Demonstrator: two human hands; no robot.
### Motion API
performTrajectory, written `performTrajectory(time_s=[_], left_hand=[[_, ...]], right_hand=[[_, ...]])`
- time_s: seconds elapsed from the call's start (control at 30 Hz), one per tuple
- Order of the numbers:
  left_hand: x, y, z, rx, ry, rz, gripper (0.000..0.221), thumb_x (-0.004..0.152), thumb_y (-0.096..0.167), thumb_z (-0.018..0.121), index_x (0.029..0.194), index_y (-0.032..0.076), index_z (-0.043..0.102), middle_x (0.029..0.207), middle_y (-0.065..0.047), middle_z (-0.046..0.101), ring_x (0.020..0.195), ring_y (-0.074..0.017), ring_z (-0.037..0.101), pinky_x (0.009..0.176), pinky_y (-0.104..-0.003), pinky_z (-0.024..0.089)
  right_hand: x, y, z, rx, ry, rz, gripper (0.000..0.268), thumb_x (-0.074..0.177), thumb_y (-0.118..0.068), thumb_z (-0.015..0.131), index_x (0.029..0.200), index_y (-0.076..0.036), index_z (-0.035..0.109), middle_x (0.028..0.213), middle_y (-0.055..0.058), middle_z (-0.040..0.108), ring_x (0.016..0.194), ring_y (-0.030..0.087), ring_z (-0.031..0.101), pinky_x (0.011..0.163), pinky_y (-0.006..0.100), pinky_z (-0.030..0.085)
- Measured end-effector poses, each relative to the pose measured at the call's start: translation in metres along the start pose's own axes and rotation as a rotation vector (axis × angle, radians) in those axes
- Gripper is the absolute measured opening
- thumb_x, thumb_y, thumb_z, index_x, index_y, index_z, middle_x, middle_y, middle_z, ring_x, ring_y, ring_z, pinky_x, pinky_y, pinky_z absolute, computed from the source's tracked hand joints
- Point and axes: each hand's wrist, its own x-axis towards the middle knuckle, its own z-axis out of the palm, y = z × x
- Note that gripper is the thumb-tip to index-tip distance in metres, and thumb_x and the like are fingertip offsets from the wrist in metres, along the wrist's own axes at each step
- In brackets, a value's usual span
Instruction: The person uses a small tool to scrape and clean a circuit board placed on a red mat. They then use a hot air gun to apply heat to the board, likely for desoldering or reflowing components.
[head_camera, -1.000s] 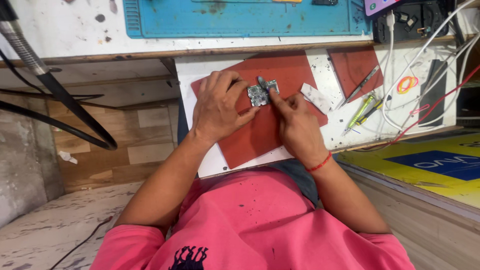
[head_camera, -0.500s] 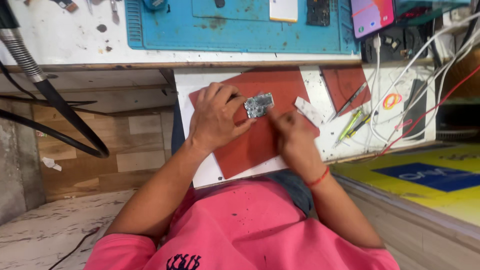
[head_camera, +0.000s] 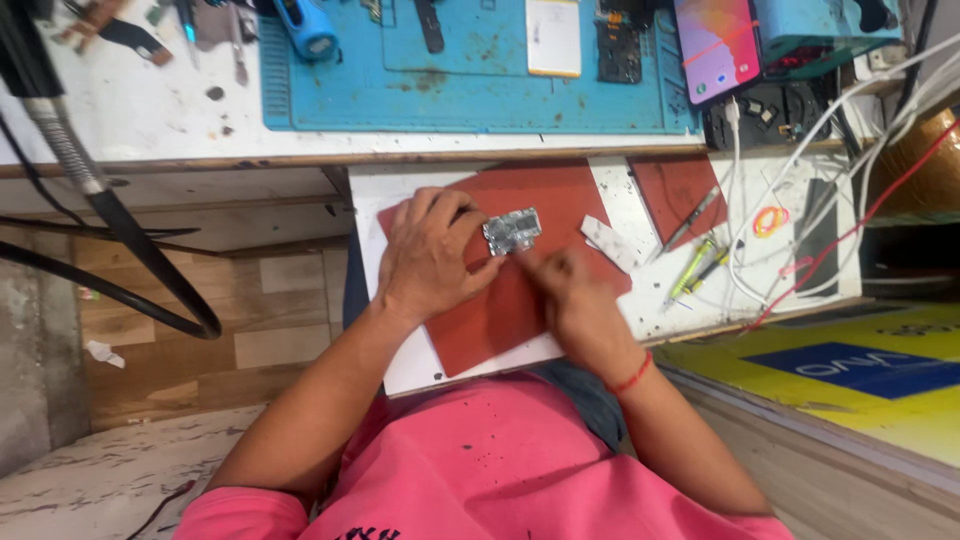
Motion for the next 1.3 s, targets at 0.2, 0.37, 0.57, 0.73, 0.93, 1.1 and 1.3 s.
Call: performTrajectory(time_s=[0.2, 0.37, 0.57, 0.73, 0.93, 1.1, 1.3], left_hand=[[-0.001, 0.0, 0.002, 0.013, 0.006, 0.009, 0.047, 0.069, 0.035, 0.089, 0.104, 0.008, 0.074, 0.111, -0.003, 0.062, 0.11, -0.027, 0.054, 0.092, -0.046, 0.045], [0.003, -0.002, -0.001, 0.036, 0.016, 0.033, 0.045, 0.07, 0.034, 0.088, 0.104, 0.009, 0.073, 0.112, -0.003, 0.062, 0.11, -0.027, 0.054, 0.093, -0.045, 0.045], [0.002, -0.003, -0.001, 0.03, 0.02, 0.031, 0.046, 0.069, 0.034, 0.089, 0.104, 0.008, 0.073, 0.113, -0.004, 0.063, 0.11, -0.0272, 0.055, 0.092, -0.045, 0.045], [0.0, 0.0, 0.001, 0.012, 0.007, 0.009, 0.047, 0.066, 0.032, 0.089, 0.104, 0.009, 0.074, 0.111, -0.002, 0.063, 0.109, -0.0262, 0.055, 0.094, -0.044, 0.046], [-0.002, 0.001, 0.002, 0.028, 0.025, 0.024, 0.046, 0.069, 0.034, 0.091, 0.104, 0.009, 0.074, 0.111, -0.004, 0.062, 0.111, -0.0274, 0.054, 0.092, -0.046, 0.044], [0.0, -0.001, 0.003, 0.034, -0.003, 0.016, 0.044, 0.071, 0.033, 0.09, 0.105, 0.009, 0.074, 0.113, -0.003, 0.062, 0.111, -0.0261, 0.054, 0.093, -0.045, 0.044], [0.003, -0.006, 0.003, 0.053, -0.004, 0.024, 0.046, 0.07, 0.035, 0.09, 0.104, 0.009, 0.074, 0.113, -0.004, 0.062, 0.111, -0.0266, 0.054, 0.093, -0.045, 0.044]], right_hand=[[-0.002, -0.003, -0.003, -0.046, 0.005, 0.081, 0.051, 0.094, -0.001, 0.056, 0.142, -0.018, 0.061, 0.106, 0.017, 0.064, 0.082, 0.039, 0.066, 0.068, 0.047, 0.053], [0.0, 0.003, 0.004, -0.035, 0.097, 0.043, 0.053, 0.093, 0.001, 0.054, 0.141, -0.021, 0.062, 0.105, 0.014, 0.064, 0.086, 0.037, 0.068, 0.072, 0.046, 0.056], [0.0, 0.005, 0.006, 0.016, -0.009, 0.029, 0.06, 0.083, 0.004, 0.054, 0.138, -0.018, 0.064, 0.106, 0.018, 0.062, 0.08, 0.038, 0.067, 0.069, 0.048, 0.054], [0.002, -0.001, -0.002, 0.025, -0.035, -0.007, 0.054, 0.089, 0.0, 0.057, 0.139, -0.02, 0.064, 0.102, 0.015, 0.063, 0.082, 0.037, 0.068, 0.071, 0.047, 0.055], [0.0, 0.002, 0.002, 0.054, -0.029, 0.026, 0.048, 0.094, -0.003, 0.059, 0.139, -0.018, 0.064, 0.104, 0.016, 0.064, 0.083, 0.038, 0.068, 0.07, 0.046, 0.055], [-0.008, 0.011, 0.006, 0.003, 0.046, 0.059, 0.054, 0.091, 0.003, 0.054, 0.139, -0.018, 0.063, 0.108, 0.016, 0.065, 0.086, 0.036, 0.069, 0.073, 0.045, 0.056], [-0.008, 0.009, 0.002, 0.034, -0.03, 0.044, 0.055, 0.09, 0.002, 0.053, 0.143, -0.011, 0.059, 0.109, 0.02, 0.062, 0.086, 0.04, 0.068, 0.075, 0.048, 0.055]])
